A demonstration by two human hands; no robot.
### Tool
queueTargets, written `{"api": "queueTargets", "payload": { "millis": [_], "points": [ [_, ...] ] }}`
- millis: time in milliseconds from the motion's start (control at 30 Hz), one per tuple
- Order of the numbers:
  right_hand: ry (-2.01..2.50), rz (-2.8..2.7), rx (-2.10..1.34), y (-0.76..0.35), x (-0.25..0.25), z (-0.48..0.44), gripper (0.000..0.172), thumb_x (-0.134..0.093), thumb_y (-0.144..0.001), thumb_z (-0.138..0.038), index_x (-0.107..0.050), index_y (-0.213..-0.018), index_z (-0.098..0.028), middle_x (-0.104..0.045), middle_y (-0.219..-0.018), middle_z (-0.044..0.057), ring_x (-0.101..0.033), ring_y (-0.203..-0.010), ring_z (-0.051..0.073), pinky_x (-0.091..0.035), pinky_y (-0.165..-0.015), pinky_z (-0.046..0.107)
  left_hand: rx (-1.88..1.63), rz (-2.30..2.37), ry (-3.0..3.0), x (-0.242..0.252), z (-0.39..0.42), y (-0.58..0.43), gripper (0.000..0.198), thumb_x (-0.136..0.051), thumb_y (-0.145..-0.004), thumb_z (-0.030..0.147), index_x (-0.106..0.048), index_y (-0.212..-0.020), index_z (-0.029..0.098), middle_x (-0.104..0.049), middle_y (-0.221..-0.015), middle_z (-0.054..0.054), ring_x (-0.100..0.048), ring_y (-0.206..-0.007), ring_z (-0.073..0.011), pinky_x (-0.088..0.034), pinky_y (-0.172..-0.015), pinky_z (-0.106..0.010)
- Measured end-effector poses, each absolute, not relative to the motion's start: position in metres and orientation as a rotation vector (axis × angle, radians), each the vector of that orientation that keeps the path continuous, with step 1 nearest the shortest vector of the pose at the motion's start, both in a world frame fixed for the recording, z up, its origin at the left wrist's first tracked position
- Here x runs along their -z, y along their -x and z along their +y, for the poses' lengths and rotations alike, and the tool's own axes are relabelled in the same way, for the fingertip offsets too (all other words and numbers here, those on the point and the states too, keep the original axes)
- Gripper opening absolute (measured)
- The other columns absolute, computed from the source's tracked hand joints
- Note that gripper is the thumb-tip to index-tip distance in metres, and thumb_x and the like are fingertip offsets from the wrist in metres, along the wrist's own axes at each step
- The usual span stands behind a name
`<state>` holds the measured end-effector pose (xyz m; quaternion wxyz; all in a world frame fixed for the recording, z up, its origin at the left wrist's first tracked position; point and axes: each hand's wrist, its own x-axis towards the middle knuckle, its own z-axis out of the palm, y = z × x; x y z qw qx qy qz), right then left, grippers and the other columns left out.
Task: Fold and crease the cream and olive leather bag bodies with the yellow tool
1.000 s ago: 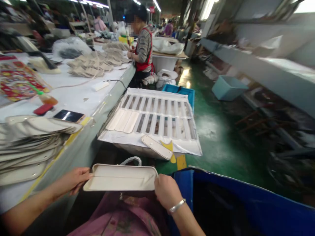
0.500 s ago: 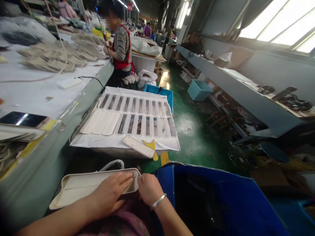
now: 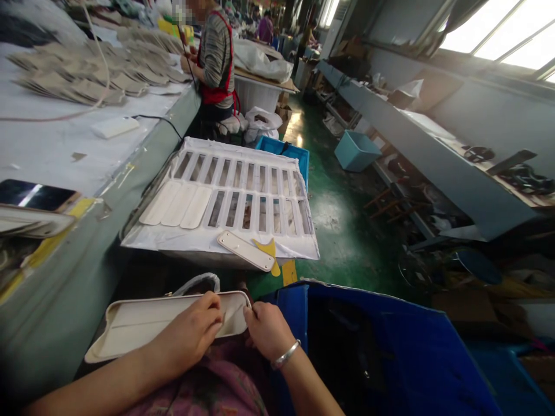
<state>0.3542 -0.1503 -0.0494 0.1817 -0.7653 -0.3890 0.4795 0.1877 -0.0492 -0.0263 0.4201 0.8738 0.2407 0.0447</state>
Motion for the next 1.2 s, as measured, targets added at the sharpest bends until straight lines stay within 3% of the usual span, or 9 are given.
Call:
{"api": "queueTargets", "payload": {
  "millis": [200, 467, 600, 733, 933, 1200],
  "points": [
    [2.275, -1.246, -1.231, -0.354, 0.043, -0.148, 0.035, -0.031, -0.089, -0.036, -0.048, -0.064, -0.018, -0.063, -0.055, 0.003, -0.061, -0.049, 0.011, -0.038, -0.047, 0.017, -0.053, 0.611, -2.255, 0.025, -0.04, -0.196, 0.02, -0.041, -0.079, 0.004, -0.058, -0.08, 0.015, -0.049, -0.092, -0.005, -0.054, -0.08, -0.0146, -0.046, -0.077, -0.028],
    [2.388, -1.324, -1.172, -0.354, 0.026, -0.144, 0.035, -0.034, -0.09, -0.033, -0.06, -0.073, -0.015, -0.067, -0.07, 0.008, -0.064, -0.066, 0.015, -0.041, -0.061, 0.021, 0.277, 0.545, -2.615, 0.021, -0.039, -0.23, 0.018, -0.048, -0.075, 0.012, -0.057, -0.09, 0.018, -0.053, -0.091, -0.006, -0.058, -0.071, -0.0192, -0.047, -0.063, -0.031],
    [2.399, -1.317, -1.182, -0.355, 0.022, -0.144, 0.035, -0.036, -0.09, -0.033, -0.062, -0.076, -0.015, -0.067, -0.071, 0.008, -0.064, -0.068, 0.015, -0.041, -0.062, 0.021, 0.365, 0.528, -2.579, 0.016, -0.034, -0.235, 0.016, -0.046, -0.076, 0.012, -0.059, -0.083, 0.018, -0.056, -0.085, -0.005, -0.059, -0.075, -0.0199, -0.046, -0.068, -0.03],
    [2.39, -1.305, -1.19, -0.357, 0.022, -0.146, 0.036, -0.035, -0.09, -0.035, -0.062, -0.077, -0.014, -0.067, -0.071, 0.008, -0.064, -0.067, 0.015, -0.041, -0.061, 0.021, 0.42, 0.475, -2.635, 0.007, -0.025, -0.226, 0.021, -0.047, -0.074, 0.009, -0.057, -0.09, 0.018, -0.056, -0.092, -0.005, -0.059, -0.08, -0.0192, -0.047, -0.071, -0.03],
    [2.359, -1.328, -1.174, -0.358, 0.024, -0.147, 0.035, -0.036, -0.089, -0.032, -0.063, -0.076, -0.014, -0.068, -0.071, 0.008, -0.064, -0.067, 0.015, -0.041, -0.062, 0.021, 0.351, -0.062, -2.909, 0.009, -0.02, -0.213, 0.016, -0.041, -0.085, 0.013, -0.054, -0.094, 0.017, -0.057, -0.093, -0.006, -0.059, -0.074, -0.0156, -0.047, -0.061, -0.025],
    [2.391, -1.346, -1.137, -0.359, 0.019, -0.147, 0.035, -0.038, -0.089, -0.031, -0.065, -0.073, -0.015, -0.067, -0.066, 0.008, -0.064, -0.069, 0.017, -0.04, -0.062, 0.022, 0.109, -0.836, -3.031, 0.013, -0.013, -0.221, 0.018, -0.042, -0.082, 0.013, -0.06, -0.085, 0.01, -0.058, -0.075, -0.01, -0.054, -0.057, -0.0175, -0.038, -0.042, -0.029]
  ]
}}
